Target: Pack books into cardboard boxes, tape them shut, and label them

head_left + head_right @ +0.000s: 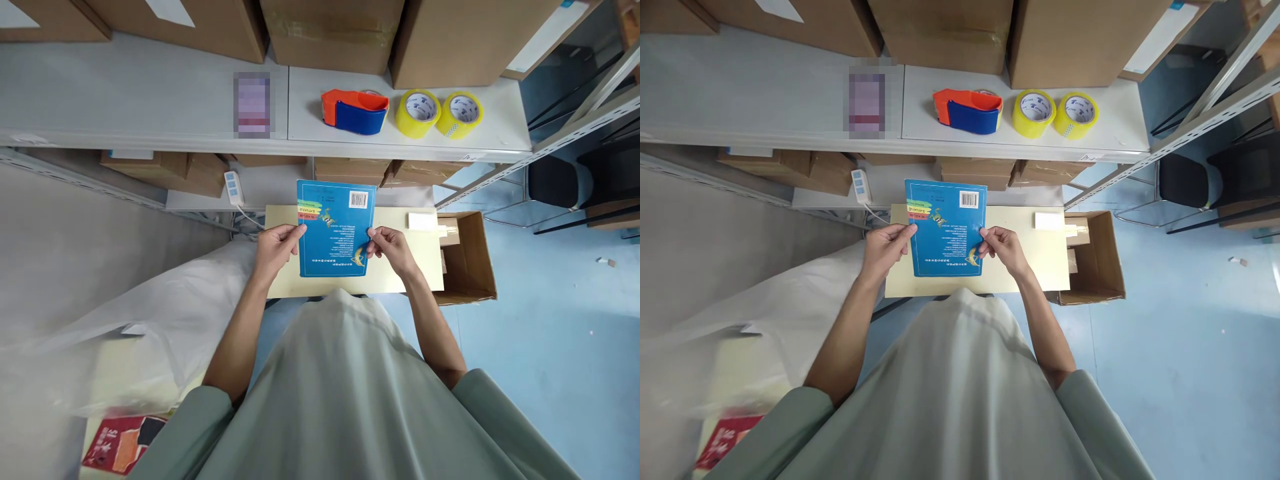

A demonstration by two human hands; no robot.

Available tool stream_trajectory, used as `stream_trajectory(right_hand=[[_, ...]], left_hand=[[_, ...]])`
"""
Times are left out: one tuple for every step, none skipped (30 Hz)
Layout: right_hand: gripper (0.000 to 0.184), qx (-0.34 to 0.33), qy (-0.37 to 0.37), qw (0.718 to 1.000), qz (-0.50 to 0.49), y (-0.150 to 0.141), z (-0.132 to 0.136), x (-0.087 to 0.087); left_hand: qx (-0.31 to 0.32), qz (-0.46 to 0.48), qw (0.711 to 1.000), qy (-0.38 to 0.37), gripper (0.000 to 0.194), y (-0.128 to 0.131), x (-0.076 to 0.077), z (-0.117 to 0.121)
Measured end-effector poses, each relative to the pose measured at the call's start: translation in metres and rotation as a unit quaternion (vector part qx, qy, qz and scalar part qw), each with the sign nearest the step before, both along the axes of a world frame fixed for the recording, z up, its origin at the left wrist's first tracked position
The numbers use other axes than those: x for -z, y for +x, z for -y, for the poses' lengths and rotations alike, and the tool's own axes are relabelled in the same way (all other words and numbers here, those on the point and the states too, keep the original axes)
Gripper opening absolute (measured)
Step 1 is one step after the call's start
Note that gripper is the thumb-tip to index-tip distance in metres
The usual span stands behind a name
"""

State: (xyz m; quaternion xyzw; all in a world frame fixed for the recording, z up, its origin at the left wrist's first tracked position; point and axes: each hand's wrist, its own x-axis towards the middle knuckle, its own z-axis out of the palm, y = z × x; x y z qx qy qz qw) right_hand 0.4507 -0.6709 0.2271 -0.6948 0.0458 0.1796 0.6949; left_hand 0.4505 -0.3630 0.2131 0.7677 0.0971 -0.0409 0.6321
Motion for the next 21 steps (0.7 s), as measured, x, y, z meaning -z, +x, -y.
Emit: stream_trajectory(right_hand=[[0.071, -0.001, 0.005, 1.000, -0.008, -0.001, 0.001, 0.001], [0.073, 0.002, 0.013, 1.000, -0.018, -0.001, 0.002, 0.003], [0.074, 0.009, 0.024, 0.999, -0.032, -0.002, 0.003, 0.004], [0.076, 0.019, 0.037, 0.998, -0.046, -0.003, 0.004, 0.006], [0.078, 0.030, 0.050, 0.997, -0.060, -0.004, 0.006, 0.008], [0.079, 0.038, 0.060, 0.995, -0.070, -0.005, 0.007, 0.010], [0.079, 0.043, 0.065, 0.994, -0.075, -0.005, 0.009, 0.013], [0.077, 0.045, 0.064, 0.994, -0.073, -0.005, 0.011, 0.016], [0.074, 0.044, 0.060, 0.995, -0.067, -0.005, 0.013, 0.021], [0.070, 0.040, 0.055, 0.996, -0.058, -0.005, 0.015, 0.027], [0.067, 0.036, 0.052, 0.997, -0.050, -0.004, 0.016, 0.035], [0.067, 0.033, 0.053, 0.997, -0.043, -0.003, 0.016, 0.044], [0.068, 0.032, 0.059, 0.997, -0.041, -0.002, 0.016, 0.054], [0.069, 0.034, 0.068, 0.996, -0.043, -0.001, 0.014, 0.065], [0.070, 0.042, 0.077, 0.995, -0.048, 0.000, 0.012, 0.076], [0.071, 0.054, 0.086, 0.993, -0.056, 0.001, 0.009, 0.087], [0.071, 0.067, 0.093, 0.991, -0.066, 0.002, 0.005, 0.097], [0.071, 0.081, 0.098, 0.989, -0.076, 0.002, 0.002, 0.107], [0.070, 0.093, 0.102, 0.987, -0.081, 0.002, -0.001, 0.115], [0.068, 0.093, 0.106, 0.986, -0.083, 0.001, -0.004, 0.122], [0.064, 0.086, 0.110, 0.987, -0.081, 0.000, -0.006, 0.127]], left_hand=[[-0.006, -0.002, 1.000, 0.000, 0.051, 0.000, 0.001, 0.000], [-0.009, -0.002, 1.000, 0.000, 0.054, -0.001, 0.001, 0.000], [-0.012, 0.000, 1.000, -0.004, 0.059, -0.001, 0.001, 0.000], [-0.013, -0.001, 1.000, -0.012, 0.066, -0.002, 0.001, 0.000], [-0.011, -0.004, 1.000, -0.025, 0.074, -0.003, 0.000, 0.000], [-0.008, -0.011, 0.999, -0.037, 0.080, -0.005, -0.001, 0.001], [-0.004, -0.017, 0.999, -0.046, 0.084, -0.006, -0.001, 0.001], [0.001, -0.021, 0.999, -0.047, 0.085, -0.007, -0.002, 0.002], [0.004, -0.020, 0.999, -0.037, 0.080, -0.008, -0.003, 0.004], [0.006, -0.013, 1.000, -0.020, 0.072, -0.009, -0.004, 0.006], [0.005, -0.002, 1.000, 0.003, 0.063, -0.009, -0.005, 0.010], [0.003, 0.011, 1.000, 0.026, 0.054, -0.010, -0.006, 0.015], [0.003, 0.023, 0.999, 0.046, 0.047, -0.011, -0.007, 0.021], [0.005, 0.033, 0.998, 0.061, 0.041, -0.012, -0.008, 0.028], [0.012, 0.044, 0.996, 0.073, 0.036, -0.015, -0.009, 0.037], [0.026, 0.056, 0.995, 0.084, 0.030, -0.017, -0.010, 0.047], [0.048, 0.072, 0.992, 0.095, 0.026, -0.021, -0.011, 0.059], [0.078, 0.090, 0.987, 0.108, 0.022, -0.025, -0.012, 0.071], [0.115, 0.111, 0.979, 0.124, 0.019, -0.031, -0.013, 0.084], [0.155, 0.131, 0.969, 0.142, 0.018, -0.036, -0.013, 0.098], [0.194, 0.148, 0.956, 0.163, 0.018, -0.042, -0.013, 0.111]])
